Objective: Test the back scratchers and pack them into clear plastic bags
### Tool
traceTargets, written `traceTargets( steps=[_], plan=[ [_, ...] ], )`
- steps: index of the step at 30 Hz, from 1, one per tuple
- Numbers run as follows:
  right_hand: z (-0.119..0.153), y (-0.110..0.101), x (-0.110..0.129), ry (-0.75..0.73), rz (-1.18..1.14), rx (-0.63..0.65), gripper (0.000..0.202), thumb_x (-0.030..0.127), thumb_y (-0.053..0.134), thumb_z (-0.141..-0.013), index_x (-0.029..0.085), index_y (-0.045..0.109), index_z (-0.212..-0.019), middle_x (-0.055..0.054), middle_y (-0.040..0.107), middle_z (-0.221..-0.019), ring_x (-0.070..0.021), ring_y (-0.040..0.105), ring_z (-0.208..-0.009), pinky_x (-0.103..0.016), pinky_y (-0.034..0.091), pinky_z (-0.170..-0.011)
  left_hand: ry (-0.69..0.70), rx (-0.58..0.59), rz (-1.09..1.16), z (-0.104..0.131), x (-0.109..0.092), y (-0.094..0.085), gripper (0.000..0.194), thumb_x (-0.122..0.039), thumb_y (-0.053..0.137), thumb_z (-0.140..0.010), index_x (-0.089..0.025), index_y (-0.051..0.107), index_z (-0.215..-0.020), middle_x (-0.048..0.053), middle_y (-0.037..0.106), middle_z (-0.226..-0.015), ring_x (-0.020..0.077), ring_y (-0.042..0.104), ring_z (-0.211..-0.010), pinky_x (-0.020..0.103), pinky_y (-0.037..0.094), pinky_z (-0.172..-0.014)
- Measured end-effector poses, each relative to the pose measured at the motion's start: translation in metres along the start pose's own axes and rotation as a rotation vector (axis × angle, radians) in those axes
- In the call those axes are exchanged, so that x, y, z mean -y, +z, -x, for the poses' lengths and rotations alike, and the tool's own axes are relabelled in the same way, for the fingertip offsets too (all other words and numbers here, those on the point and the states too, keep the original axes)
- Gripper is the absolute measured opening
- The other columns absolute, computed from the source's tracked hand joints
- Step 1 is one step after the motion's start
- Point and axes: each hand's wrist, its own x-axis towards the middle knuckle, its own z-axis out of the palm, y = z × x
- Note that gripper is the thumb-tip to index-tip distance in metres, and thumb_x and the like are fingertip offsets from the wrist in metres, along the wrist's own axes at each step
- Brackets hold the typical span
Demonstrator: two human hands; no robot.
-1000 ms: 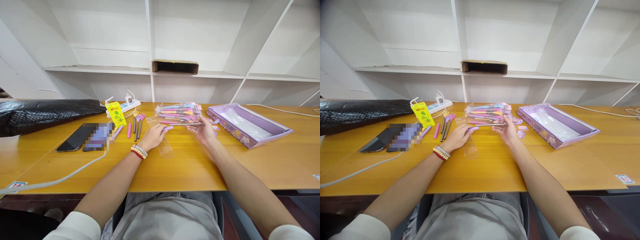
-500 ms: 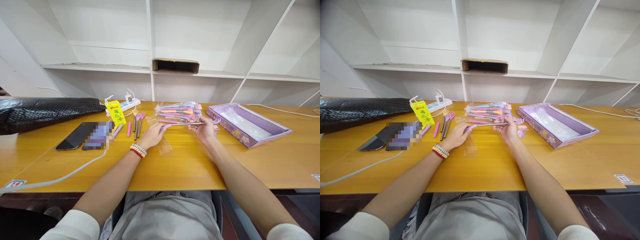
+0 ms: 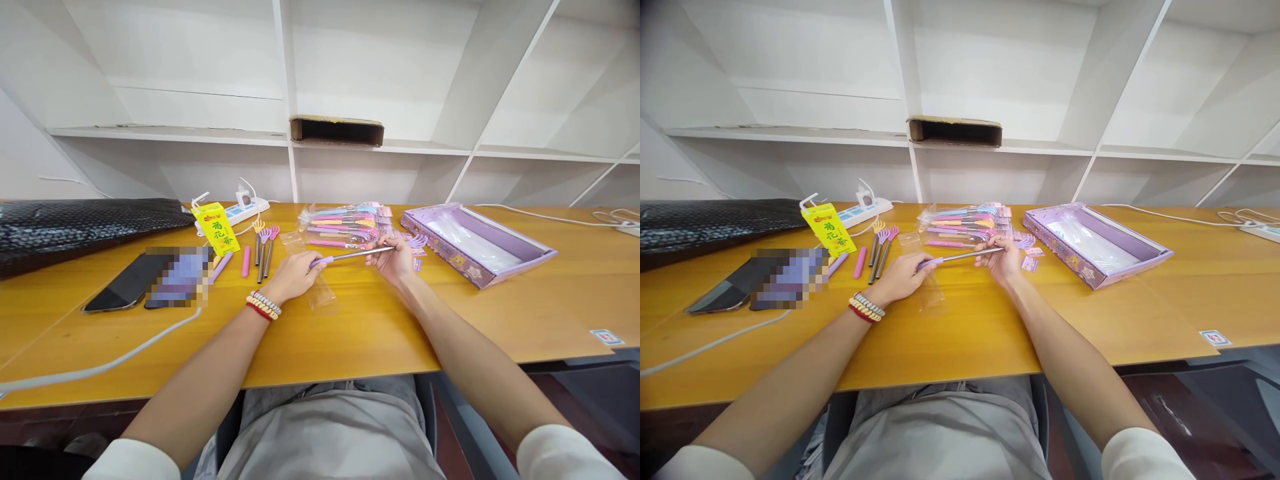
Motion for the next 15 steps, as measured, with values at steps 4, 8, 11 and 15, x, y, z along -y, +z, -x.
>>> traceTargets(
  steps=[4, 8, 11, 15],
  plan=[
    [0.0004, -0.0014, -0.0025, -0.022, 0.011, 0.064, 0.007, 0.025, 0.043, -0.065, 0.019, 0.046, -0.067, -0.004, 0.064, -0.067, -0.0185, 0.058, -0.051, -0.031, 0.047, -0.044, -0.009, 0.025, -0.001, 0.0009, -0.0019, -0.0005, 0.037, -0.046, 0.033, -0.088, -0.019, 0.059, -0.088, 0.004, 0.063, -0.081, 0.0178, 0.057, -0.075, 0.028, 0.037, -0.065],
    [0.0006, -0.0010, -0.0053, -0.023, 0.000, 0.124, 0.008, 0.023, 0.042, -0.065, 0.018, 0.048, -0.065, -0.005, 0.063, -0.067, -0.0191, 0.058, -0.050, -0.032, 0.047, -0.043, -0.008, 0.064, 0.012, 0.0020, -0.0047, -0.0013, 0.040, -0.047, 0.032, -0.088, -0.019, 0.060, -0.089, 0.004, 0.064, -0.080, 0.0177, 0.057, -0.074, 0.027, 0.037, -0.064],
    [0.0012, 0.0004, -0.0067, -0.027, -0.001, 0.154, 0.009, 0.023, 0.041, -0.066, 0.018, 0.049, -0.067, -0.005, 0.063, -0.068, -0.0195, 0.058, -0.051, -0.033, 0.048, -0.043, -0.009, 0.077, 0.013, 0.0023, -0.0058, -0.0012, 0.040, -0.048, 0.032, -0.088, -0.019, 0.060, -0.088, 0.004, 0.064, -0.079, 0.0177, 0.058, -0.073, 0.027, 0.038, -0.063],
    [0.0030, 0.0036, -0.0078, -0.046, 0.038, 0.175, 0.009, 0.024, 0.042, -0.066, 0.019, 0.049, -0.070, -0.004, 0.064, -0.072, -0.0180, 0.057, -0.049, -0.033, 0.048, -0.043, -0.015, 0.104, 0.034, 0.0027, -0.0081, -0.0001, 0.040, -0.048, 0.031, -0.088, -0.022, 0.060, -0.095, 0.004, 0.065, -0.083, 0.0181, 0.059, -0.077, 0.026, 0.039, -0.065]
  ],
)
